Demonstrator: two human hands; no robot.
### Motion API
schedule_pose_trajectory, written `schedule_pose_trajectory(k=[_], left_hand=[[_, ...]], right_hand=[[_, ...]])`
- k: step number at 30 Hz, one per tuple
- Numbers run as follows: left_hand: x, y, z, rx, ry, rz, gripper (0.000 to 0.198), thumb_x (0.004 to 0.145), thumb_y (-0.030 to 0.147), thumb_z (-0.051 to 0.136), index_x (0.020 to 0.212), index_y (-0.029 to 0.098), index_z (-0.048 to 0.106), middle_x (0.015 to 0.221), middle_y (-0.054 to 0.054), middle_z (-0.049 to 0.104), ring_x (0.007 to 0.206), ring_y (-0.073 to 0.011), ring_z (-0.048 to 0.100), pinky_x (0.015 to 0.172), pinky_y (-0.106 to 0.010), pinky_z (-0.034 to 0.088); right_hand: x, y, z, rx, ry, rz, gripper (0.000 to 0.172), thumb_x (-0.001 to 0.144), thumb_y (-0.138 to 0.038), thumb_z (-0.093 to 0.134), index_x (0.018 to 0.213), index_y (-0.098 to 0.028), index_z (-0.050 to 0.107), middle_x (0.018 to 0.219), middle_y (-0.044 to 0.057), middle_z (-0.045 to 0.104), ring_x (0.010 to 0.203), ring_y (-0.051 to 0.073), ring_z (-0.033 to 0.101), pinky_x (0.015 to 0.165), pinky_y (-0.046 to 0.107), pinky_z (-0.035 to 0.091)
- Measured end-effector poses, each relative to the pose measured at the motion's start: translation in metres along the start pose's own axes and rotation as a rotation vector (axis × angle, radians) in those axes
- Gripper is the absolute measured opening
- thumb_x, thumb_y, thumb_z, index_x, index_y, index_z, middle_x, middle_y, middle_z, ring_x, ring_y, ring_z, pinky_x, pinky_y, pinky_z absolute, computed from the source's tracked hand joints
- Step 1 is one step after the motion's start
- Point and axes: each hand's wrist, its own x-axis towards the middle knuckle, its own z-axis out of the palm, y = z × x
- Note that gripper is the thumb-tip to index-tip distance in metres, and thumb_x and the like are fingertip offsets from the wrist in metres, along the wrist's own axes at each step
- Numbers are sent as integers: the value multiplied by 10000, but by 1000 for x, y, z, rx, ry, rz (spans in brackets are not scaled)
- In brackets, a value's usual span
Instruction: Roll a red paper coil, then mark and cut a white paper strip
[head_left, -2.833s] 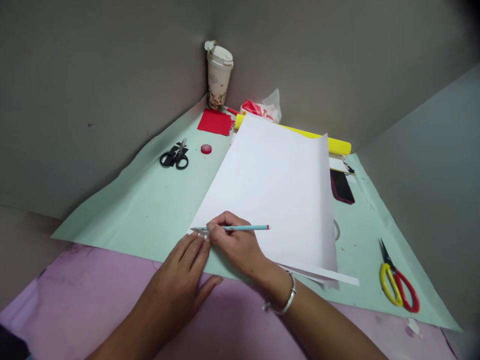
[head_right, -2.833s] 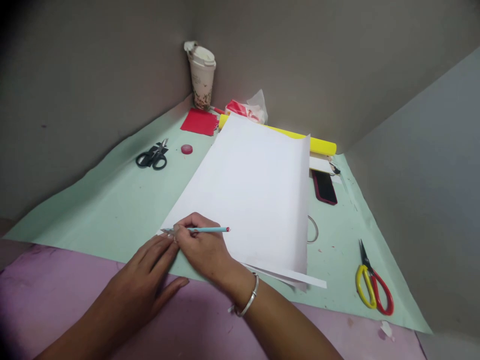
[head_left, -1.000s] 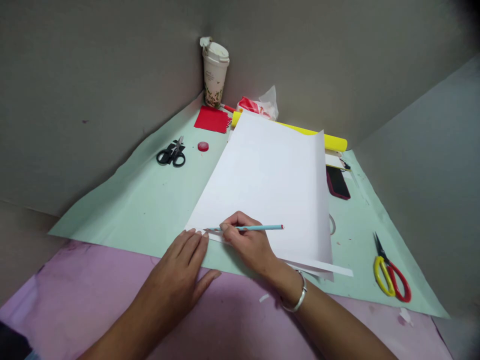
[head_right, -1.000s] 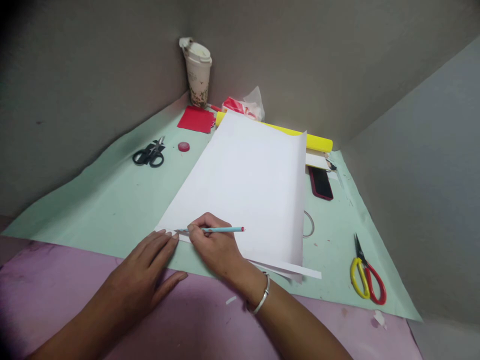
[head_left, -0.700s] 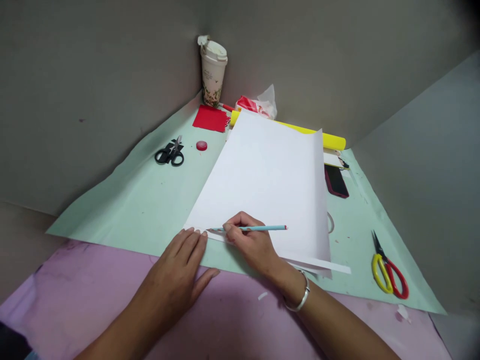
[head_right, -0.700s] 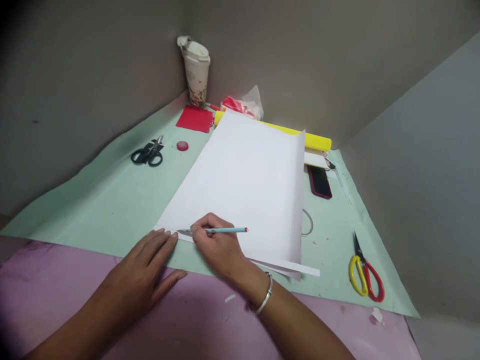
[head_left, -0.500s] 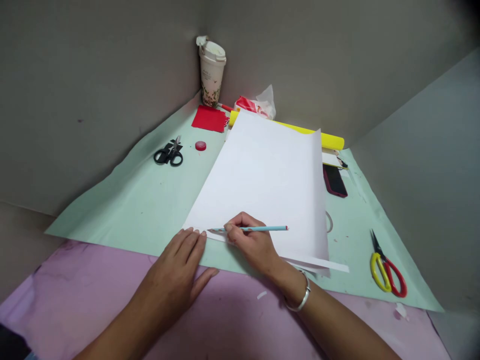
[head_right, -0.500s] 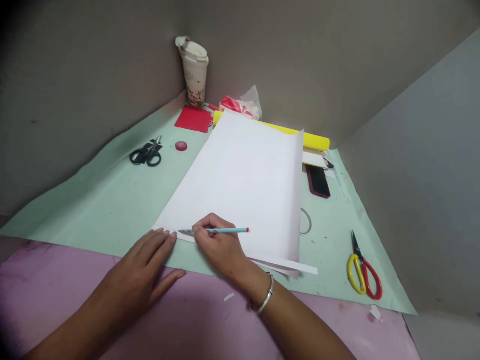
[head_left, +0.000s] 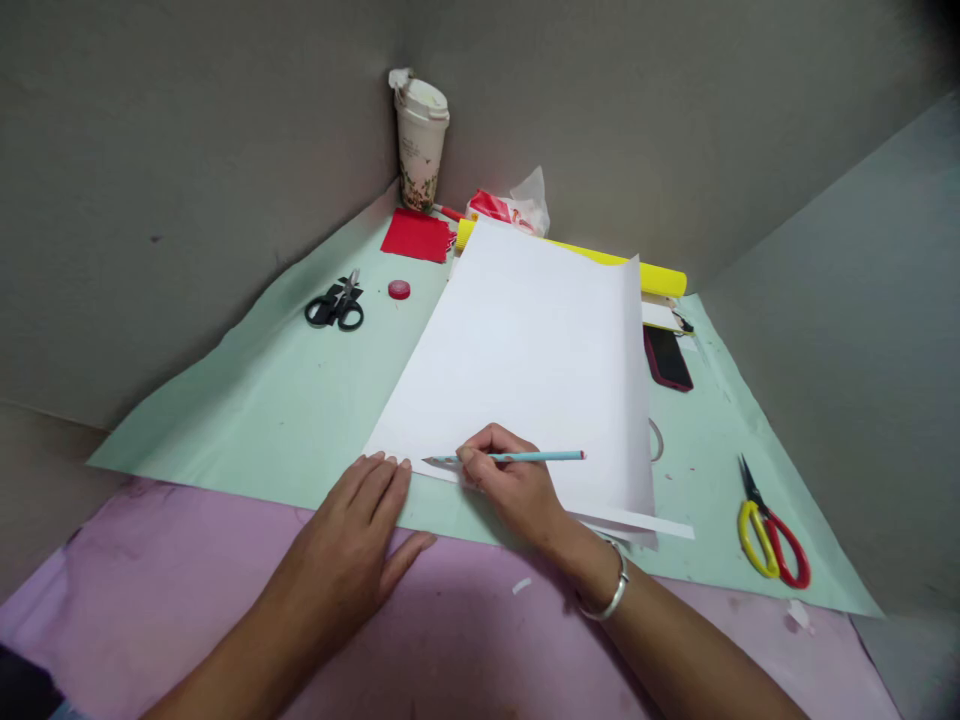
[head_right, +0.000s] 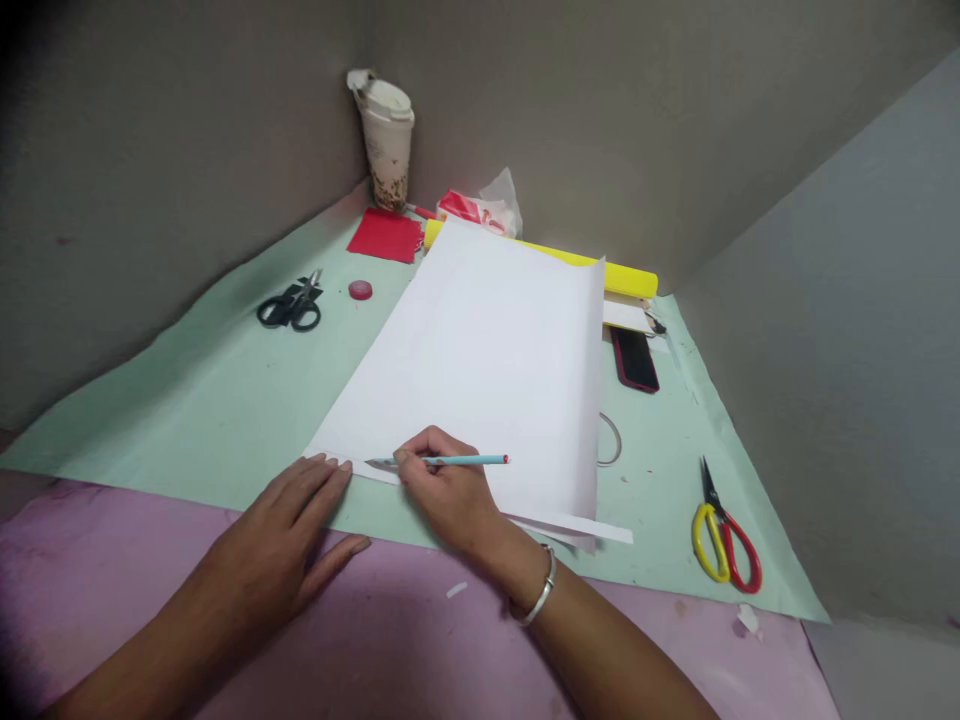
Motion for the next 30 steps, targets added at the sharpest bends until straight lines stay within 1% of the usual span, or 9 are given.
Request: schedule_pose_trajectory(k=[7,11,17,23,28,30], left_hand=[[0,0,3,-11,-13,-3,548,1006,423,520,1312,-31,539,1207,-260,643,1180,-396,586,1008,-529,525],[0,0,1,-10,-3,-4,534,1009,419,511,1302,-26,552,1198,-254,644,1176,-391,588,1006,-515,522],[0,0,0,-5,-13,2,540,1008,414,515,1291,-45,556,1196,-264,641,1168,-400,585,996,-531,531],[0,1,-1,-11,-18,-12,538,1006,413,524,1331,-16,535,1212,-257,630,1181,-394,581,995,-538,545],[0,0,0,-43,-52,0,491,972,346,604,1384,84,546,1227,-231,607,1189,-400,578,967,-567,561],[0,-1,1,-43,-48,9,485,967,342,615,1380,94,558,1228,-233,600,1189,-401,577,962,-571,564]], right_hand=[[-2,5,-6,15,9,18,124,857,-280,614,750,-220,628,662,-38,586,647,144,504,628,300,397],[-4,6,-9,18,8,21,134,858,-292,623,747,-217,628,658,-36,587,645,148,511,627,303,395],[-5,6,-9,28,2,8,126,856,-277,614,744,-220,623,653,-41,572,640,146,497,620,303,382],[-7,6,-14,20,11,21,118,846,-259,610,734,-222,622,668,-41,580,654,146,497,631,305,385],[-10,5,-17,33,16,43,109,839,-258,615,737,-221,624,667,-42,584,651,145,493,641,306,387],[-11,3,-18,34,19,56,108,831,-260,615,731,-219,622,666,-41,584,646,144,489,638,306,384]])
